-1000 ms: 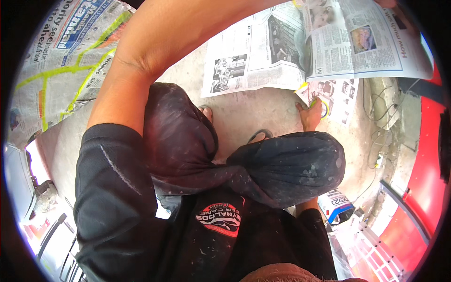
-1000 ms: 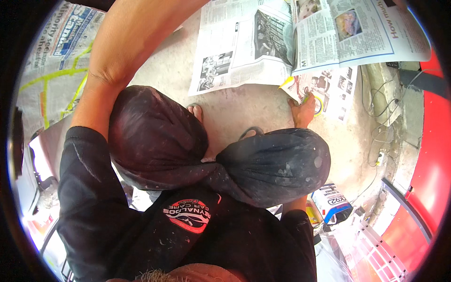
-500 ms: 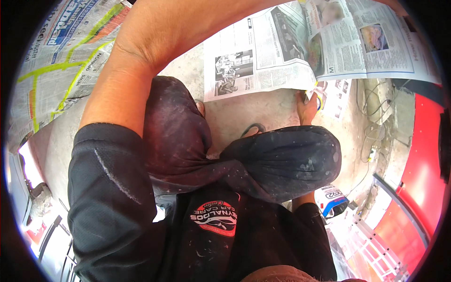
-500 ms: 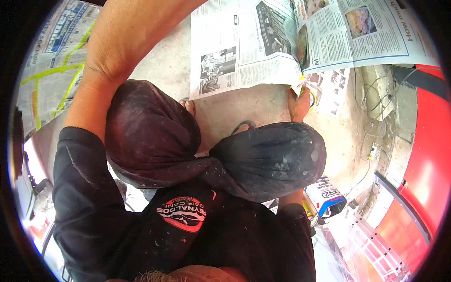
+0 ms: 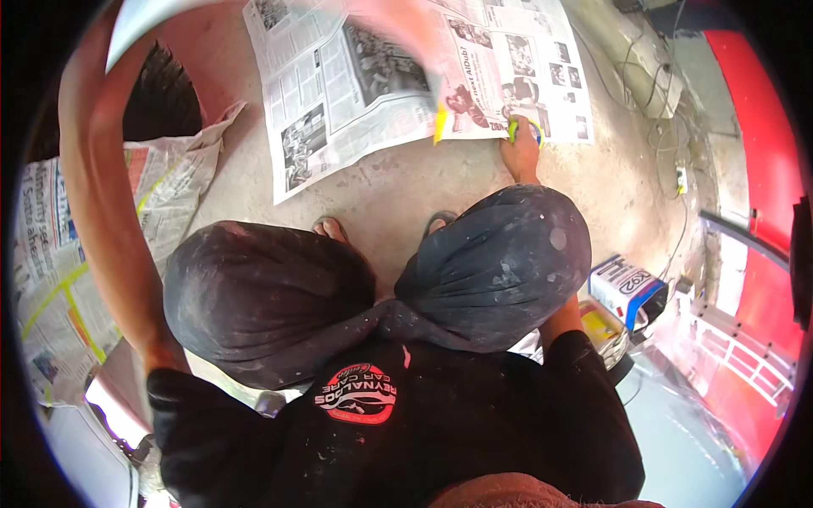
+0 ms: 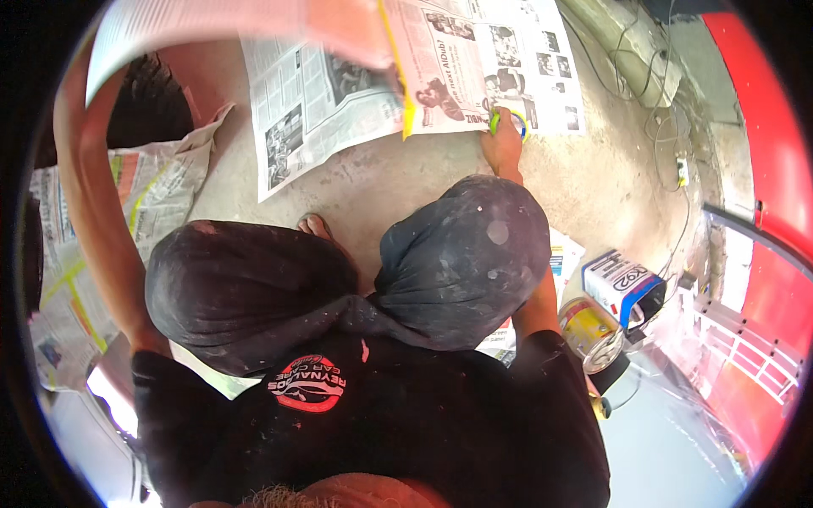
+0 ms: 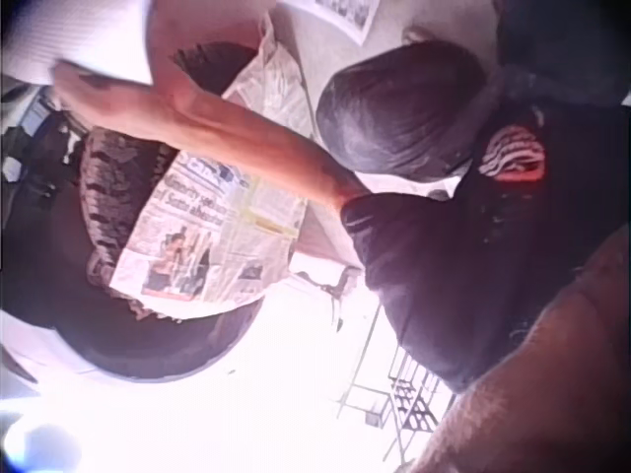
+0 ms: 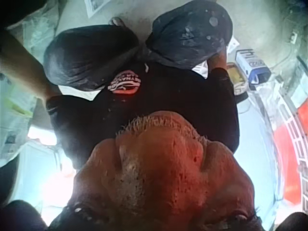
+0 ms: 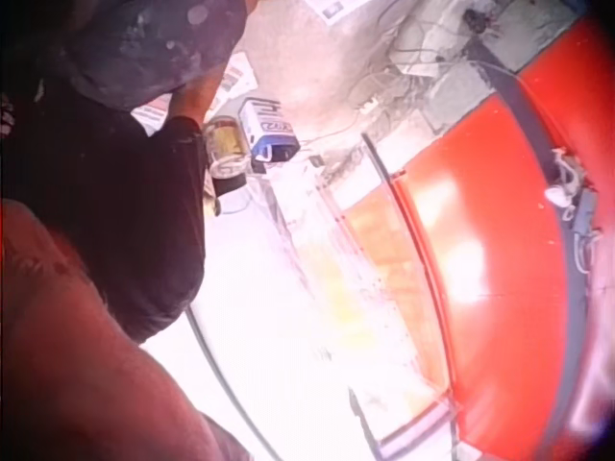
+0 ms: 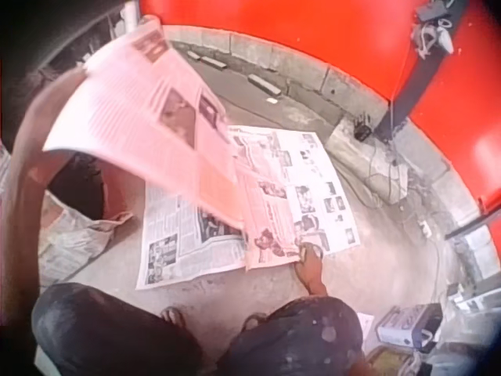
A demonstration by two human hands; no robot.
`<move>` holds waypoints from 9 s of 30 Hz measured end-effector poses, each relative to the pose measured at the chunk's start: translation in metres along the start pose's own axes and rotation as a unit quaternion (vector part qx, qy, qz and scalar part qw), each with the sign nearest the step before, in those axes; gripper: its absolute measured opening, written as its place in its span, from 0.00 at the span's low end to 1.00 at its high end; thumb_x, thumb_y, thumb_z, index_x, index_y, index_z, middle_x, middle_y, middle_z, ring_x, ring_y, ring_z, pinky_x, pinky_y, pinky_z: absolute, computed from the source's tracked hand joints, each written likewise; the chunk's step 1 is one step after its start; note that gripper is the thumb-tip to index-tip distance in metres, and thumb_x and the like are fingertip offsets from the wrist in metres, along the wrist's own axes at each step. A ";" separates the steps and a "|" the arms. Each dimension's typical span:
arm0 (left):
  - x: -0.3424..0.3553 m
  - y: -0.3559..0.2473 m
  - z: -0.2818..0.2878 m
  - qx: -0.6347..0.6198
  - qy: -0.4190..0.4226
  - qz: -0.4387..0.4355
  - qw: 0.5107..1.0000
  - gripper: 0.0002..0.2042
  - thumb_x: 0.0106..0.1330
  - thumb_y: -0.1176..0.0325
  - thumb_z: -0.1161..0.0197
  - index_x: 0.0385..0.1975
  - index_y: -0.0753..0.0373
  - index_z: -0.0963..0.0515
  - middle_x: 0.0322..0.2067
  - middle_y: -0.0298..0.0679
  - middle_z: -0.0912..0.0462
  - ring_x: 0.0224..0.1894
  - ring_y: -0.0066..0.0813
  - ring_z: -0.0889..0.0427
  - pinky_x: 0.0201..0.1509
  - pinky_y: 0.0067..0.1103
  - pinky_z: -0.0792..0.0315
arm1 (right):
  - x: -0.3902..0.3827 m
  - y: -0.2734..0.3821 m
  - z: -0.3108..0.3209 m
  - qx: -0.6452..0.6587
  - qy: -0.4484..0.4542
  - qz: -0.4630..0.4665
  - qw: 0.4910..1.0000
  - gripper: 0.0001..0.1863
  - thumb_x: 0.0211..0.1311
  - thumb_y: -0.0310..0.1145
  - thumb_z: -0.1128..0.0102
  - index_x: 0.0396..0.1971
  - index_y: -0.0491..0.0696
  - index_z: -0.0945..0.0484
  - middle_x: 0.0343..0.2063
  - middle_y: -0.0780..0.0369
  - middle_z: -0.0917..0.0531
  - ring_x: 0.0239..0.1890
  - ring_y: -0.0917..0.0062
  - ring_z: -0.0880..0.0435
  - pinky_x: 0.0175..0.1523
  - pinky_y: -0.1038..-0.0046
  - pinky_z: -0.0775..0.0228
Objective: Apply masking tape and newspaper to protect surfaces during an automotive repair or paint job.
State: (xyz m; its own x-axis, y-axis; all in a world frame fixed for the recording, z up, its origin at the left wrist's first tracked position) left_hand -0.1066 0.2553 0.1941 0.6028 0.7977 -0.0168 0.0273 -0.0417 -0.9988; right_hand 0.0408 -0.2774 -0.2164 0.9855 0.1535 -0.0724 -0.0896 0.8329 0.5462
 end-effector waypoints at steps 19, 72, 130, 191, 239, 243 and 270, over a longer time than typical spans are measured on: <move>-0.013 0.274 0.185 0.265 0.126 0.131 0.947 0.10 0.72 0.70 0.36 0.49 0.67 0.19 0.37 0.37 0.11 0.35 0.17 0.15 0.39 0.18 0.23 | -0.002 0.000 0.025 -0.069 -0.004 -0.021 0.997 0.27 0.58 0.30 0.37 0.60 0.53 0.26 0.51 0.49 0.16 0.55 0.51 0.18 0.58 0.56 0.28; 0.072 0.486 -0.156 0.456 0.379 -0.004 0.805 0.16 0.68 0.51 0.36 0.38 0.58 0.13 0.29 0.39 0.12 0.33 0.35 0.13 0.42 0.30 0.23 | 0.135 0.209 -0.172 -0.087 0.161 0.111 0.977 0.41 0.62 0.62 0.38 0.62 0.44 0.34 0.58 0.46 0.31 0.53 0.50 0.17 0.56 0.51 0.25; -0.232 0.433 -0.117 0.371 0.538 -0.330 0.681 0.20 0.62 0.69 0.31 0.55 0.58 0.21 0.62 0.40 0.24 0.70 0.42 0.32 0.78 0.43 0.43 | -0.134 0.125 -0.092 -0.057 0.083 0.286 0.953 0.09 0.61 0.37 0.32 0.38 0.52 0.20 0.36 0.56 0.24 0.38 0.58 0.19 0.39 0.58 0.26; -0.245 0.440 -0.103 0.403 0.545 -0.366 0.638 0.26 0.67 0.73 0.44 0.66 0.49 0.26 0.72 0.43 0.35 0.78 0.41 0.44 0.81 0.47 0.51 | -0.036 0.061 -0.077 0.230 0.038 -0.004 0.973 0.06 0.59 0.31 0.35 0.31 0.43 0.18 0.29 0.58 0.16 0.37 0.70 0.19 0.49 0.69 0.28; -0.237 0.428 -0.105 0.368 0.567 -0.338 0.655 0.26 0.63 0.64 0.31 0.63 0.51 0.25 0.69 0.42 0.32 0.75 0.41 0.39 0.80 0.46 0.49 | 0.004 0.122 -0.083 -0.030 0.104 0.013 0.994 0.10 0.56 0.44 0.37 0.28 0.53 0.14 0.28 0.55 0.13 0.33 0.56 0.15 0.39 0.60 0.24; -0.210 0.421 -0.113 0.342 0.579 -0.249 0.697 0.25 0.66 0.64 0.33 0.64 0.54 0.25 0.68 0.45 0.31 0.74 0.45 0.36 0.78 0.45 0.46 | -0.008 0.125 -0.096 0.012 0.247 0.048 0.968 0.13 0.52 0.45 0.29 0.29 0.52 0.14 0.30 0.60 0.13 0.36 0.64 0.14 0.42 0.65 0.25; -0.140 0.445 -0.089 0.547 0.412 -0.299 0.664 0.38 0.75 0.40 0.50 0.80 0.47 0.50 0.80 0.38 0.54 0.82 0.47 0.58 0.80 0.54 0.65 | -0.021 0.190 -0.105 -0.117 0.190 0.169 0.960 0.31 0.48 0.58 0.23 0.39 0.45 0.17 0.39 0.53 0.19 0.45 0.58 0.17 0.47 0.59 0.23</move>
State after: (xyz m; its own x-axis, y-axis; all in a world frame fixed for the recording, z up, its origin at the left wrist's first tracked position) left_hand -0.1081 0.0720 -0.2434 0.9892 -0.1446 -0.0220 0.1341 0.9566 -0.2586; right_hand -0.0117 -0.0662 -0.1983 0.7744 0.5821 -0.2480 -0.4688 0.7911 0.3929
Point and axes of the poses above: each hand's wrist, its own x-axis towards the middle knuckle, its own z-axis out of the back of the hand, y = z × x, the point moved 10 cm from there along x, towards the middle knuckle
